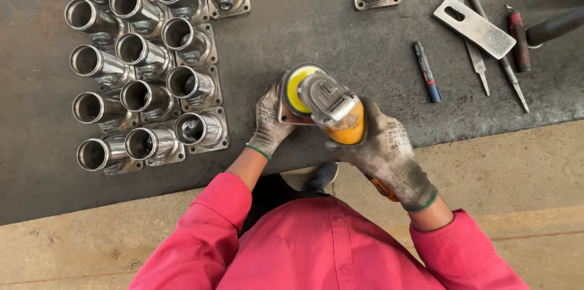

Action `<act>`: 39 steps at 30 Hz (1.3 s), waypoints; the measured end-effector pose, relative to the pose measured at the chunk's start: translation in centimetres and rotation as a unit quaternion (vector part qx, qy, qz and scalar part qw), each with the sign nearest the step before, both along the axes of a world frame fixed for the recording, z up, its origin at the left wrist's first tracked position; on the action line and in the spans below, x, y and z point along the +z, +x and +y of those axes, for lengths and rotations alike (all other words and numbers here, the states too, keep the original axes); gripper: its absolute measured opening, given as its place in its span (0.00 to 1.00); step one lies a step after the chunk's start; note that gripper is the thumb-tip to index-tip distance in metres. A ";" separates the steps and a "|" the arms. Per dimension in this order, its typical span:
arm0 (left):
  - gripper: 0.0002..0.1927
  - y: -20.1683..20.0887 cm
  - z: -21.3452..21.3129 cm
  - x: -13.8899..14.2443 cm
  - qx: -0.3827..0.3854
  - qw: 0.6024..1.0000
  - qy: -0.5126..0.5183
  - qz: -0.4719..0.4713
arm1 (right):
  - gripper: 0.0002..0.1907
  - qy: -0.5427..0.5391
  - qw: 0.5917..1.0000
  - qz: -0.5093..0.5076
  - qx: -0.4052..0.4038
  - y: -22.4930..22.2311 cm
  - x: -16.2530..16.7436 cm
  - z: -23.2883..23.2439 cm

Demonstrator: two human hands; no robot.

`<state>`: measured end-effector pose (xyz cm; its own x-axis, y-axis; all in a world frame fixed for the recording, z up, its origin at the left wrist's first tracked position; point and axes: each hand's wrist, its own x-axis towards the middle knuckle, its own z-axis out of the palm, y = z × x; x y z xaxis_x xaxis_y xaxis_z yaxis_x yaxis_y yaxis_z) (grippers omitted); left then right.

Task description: The person picks up a metal flanged pipe fitting from the workbench and grinds its edges and weld seams with an angle grinder, producing sparks. They rotate the fitting to grind different sides, then place the finished fitting back on the bench and pick up the next one.

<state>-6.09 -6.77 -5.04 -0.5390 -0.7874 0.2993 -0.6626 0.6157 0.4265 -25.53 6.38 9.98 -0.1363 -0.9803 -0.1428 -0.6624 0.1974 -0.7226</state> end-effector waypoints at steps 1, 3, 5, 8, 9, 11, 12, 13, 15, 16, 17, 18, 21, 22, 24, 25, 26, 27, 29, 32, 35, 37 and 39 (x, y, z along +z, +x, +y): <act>0.35 0.1 0.0 -0.1 0.008 0.999 0.035 -0.016 | 0.42 0.006 1.000 0.001 0.003 0.2 0.3 -0.2; 0.34 0.3 0.1 -0.5 0.006 0.997 0.079 0.022 | 0.42 0.018 1.000 0.004 0.009 0.5 1.0 -0.6; 0.37 0.6 0.2 -1.1 -0.012 0.987 0.095 0.128 | 0.43 0.043 0.999 0.001 0.029 0.8 1.6 -0.7; 0.35 0.5 -0.4 -2.2 -0.021 0.999 0.000 0.046 | 0.44 0.064 0.993 0.044 0.086 1.4 2.1 -0.1; 0.31 0.4 -0.6 -2.4 0.002 0.998 0.042 0.039 | 0.45 0.069 0.990 0.067 0.108 1.6 2.2 0.4; 0.23 0.2 -0.8 -2.5 0.047 0.991 0.127 0.025 | 0.44 0.169 0.976 0.077 0.116 1.5 2.4 1.8; 0.27 0.2 -0.9 -2.4 0.035 0.993 0.103 0.036 | 0.44 0.218 0.965 0.082 0.120 1.3 2.4 2.5; 0.31 0.2 -0.6 -2.4 0.024 0.995 0.080 0.048 | 0.45 0.162 0.973 0.096 0.130 1.0 2.4 3.2; 0.36 0.3 -0.1 -1.7 0.012 0.997 0.049 0.056 | 0.48 0.052 0.981 0.120 0.147 0.1 2.3 4.1; 0.36 0.3 0.0 -1.4 0.012 0.998 0.041 0.055 | 0.48 0.100 0.984 0.105 0.102 -0.3 2.1 4.1; 0.37 0.2 0.2 -1.1 0.011 0.998 0.034 0.054 | 0.48 0.148 0.983 0.091 0.054 -0.9 2.1 4.0; 0.36 0.1 0.3 -1.0 0.008 0.998 0.034 0.057 | 0.48 0.194 0.978 0.077 0.004 -1.4 2.0 3.8; 0.33 0.1 0.1 -1.0 0.000 0.998 0.021 0.051 | 0.41 0.067 0.995 0.077 -0.010 -2.0 2.4 3.4; 0.32 0.1 0.0 -1.2 0.000 0.999 0.011 0.038 | 0.41 0.050 0.996 0.069 -0.007 -1.9 2.5 3.1; 0.32 0.3 -0.1 -1.6 -0.005 0.999 0.000 0.037 | 0.40 0.016 0.999 0.051 -0.003 -1.4 2.6 2.0; 0.34 0.3 0.0 -1.7 -0.011 0.999 -0.001 0.050 | 0.40 0.001 0.999 0.031 0.013 -1.2 2.7 1.5; 0.35 0.4 0.0 -1.8 -0.017 0.998 -0.004 0.063 | 0.40 -0.016 0.999 0.011 0.029 -1.0 2.7 1.0; 0.35 0.4 0.1 -1.7 -0.025 0.996 0.010 0.088 | 0.40 -0.033 0.998 -0.008 0.044 -0.8 2.7 0.4; 0.34 0.5 0.2 -1.4 -0.040 0.989 0.039 0.139 | 0.37 -0.029 0.999 -0.008 0.037 -0.4 2.5 -0.5; 0.36 0.5 0.2 -0.7 -0.014 0.996 0.023 0.089 | 0.38 0.005 1.000 0.014 0.017 -0.9 2.1 -1.4; 0.44 0.3 0.3 -0.4 0.005 0.996 0.037 0.084 | 0.37 -0.037 0.995 -0.084 0.023 -2.1 1.5 -0.6; 0.34 0.3 0.3 -0.5 0.003 0.997 0.023 0.080 | 0.38 -0.013 0.995 -0.098 0.003 -3.1 0.6 0.3; 0.30 0.4 0.3 -0.7 0.003 0.996 0.025 0.083 | 0.43 0.095 0.994 -0.021 -0.055 -4.1 -0.7 1.3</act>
<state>-5.70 -6.51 -5.74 -0.4800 -0.8068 0.3444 -0.5837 0.5868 0.5612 -29.59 7.69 9.30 -0.2317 -0.9146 -0.3314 -0.5999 0.4026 -0.6914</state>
